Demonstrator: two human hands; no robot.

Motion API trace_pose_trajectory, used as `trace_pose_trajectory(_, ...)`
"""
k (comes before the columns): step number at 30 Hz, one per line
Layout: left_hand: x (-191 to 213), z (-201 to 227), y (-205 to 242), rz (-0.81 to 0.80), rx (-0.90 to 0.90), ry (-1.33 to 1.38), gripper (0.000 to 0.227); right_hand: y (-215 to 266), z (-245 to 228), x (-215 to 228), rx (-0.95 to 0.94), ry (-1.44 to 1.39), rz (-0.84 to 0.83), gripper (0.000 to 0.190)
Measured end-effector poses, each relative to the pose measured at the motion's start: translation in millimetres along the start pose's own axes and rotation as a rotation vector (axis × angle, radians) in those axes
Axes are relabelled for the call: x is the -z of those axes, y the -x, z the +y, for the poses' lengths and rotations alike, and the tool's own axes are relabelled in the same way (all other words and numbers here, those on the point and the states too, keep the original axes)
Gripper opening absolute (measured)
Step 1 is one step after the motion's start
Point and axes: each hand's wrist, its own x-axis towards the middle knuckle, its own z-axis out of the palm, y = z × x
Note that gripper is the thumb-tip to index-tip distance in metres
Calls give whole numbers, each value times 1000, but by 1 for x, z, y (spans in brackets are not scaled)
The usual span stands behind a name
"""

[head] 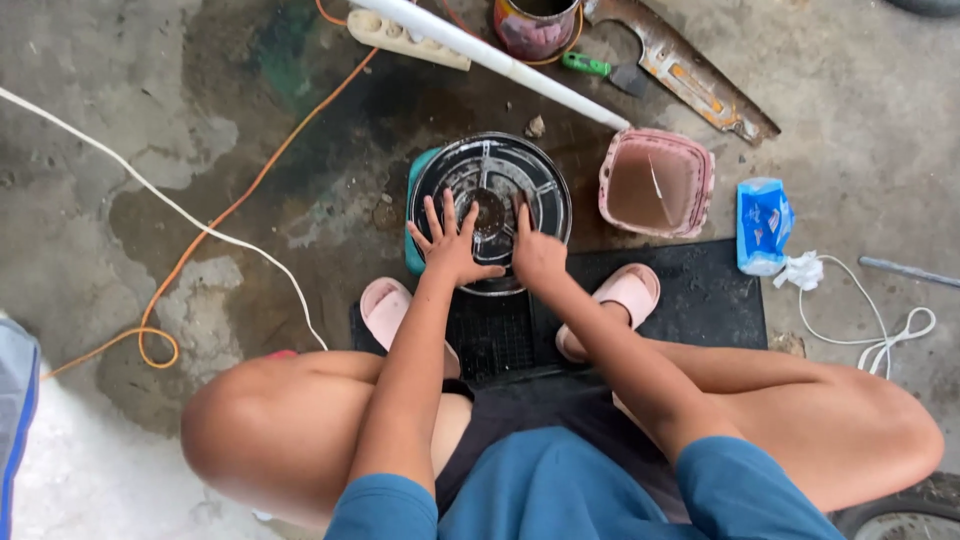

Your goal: The person is manually polishing the edges of a circular metal fan guard using their hands and a small abrasive material.

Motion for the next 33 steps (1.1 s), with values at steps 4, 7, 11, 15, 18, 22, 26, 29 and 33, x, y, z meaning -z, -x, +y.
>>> trace_pose_trajectory(4,2,-3,-3,3,-19,40,132,15,-5,-7,39,96,82,63)
trace_pose_trajectory(7,-6,2,1,2,-16,49,133,3,7,-10,22,98,103,62)
trace_pose_trajectory(11,0,3,6,32,-14,45,128,17,-10,-14,8,137,128,65)
trace_pose_trajectory(15,-3,4,3,-2,-17,37,130,16,7,1,83,161,198,64)
trace_pose_trajectory(18,-8,0,-1,17,-12,62,133,-18,12,38,16,-42,-51,60)
trace_pose_trajectory(22,-17,-5,-11,97,-24,-24,141,-47,32,53,-27,-7,-29,66)
trace_pose_trajectory(26,-17,-6,-13,72,-31,-40,144,-23,43,45,115,104,100,62)
trace_pose_trajectory(29,-14,-5,-9,74,-28,-48,142,25,30,18,156,47,364,58)
trace_pose_trajectory(33,-16,-6,-15,72,-32,-80,147,45,1,6,162,90,409,60)
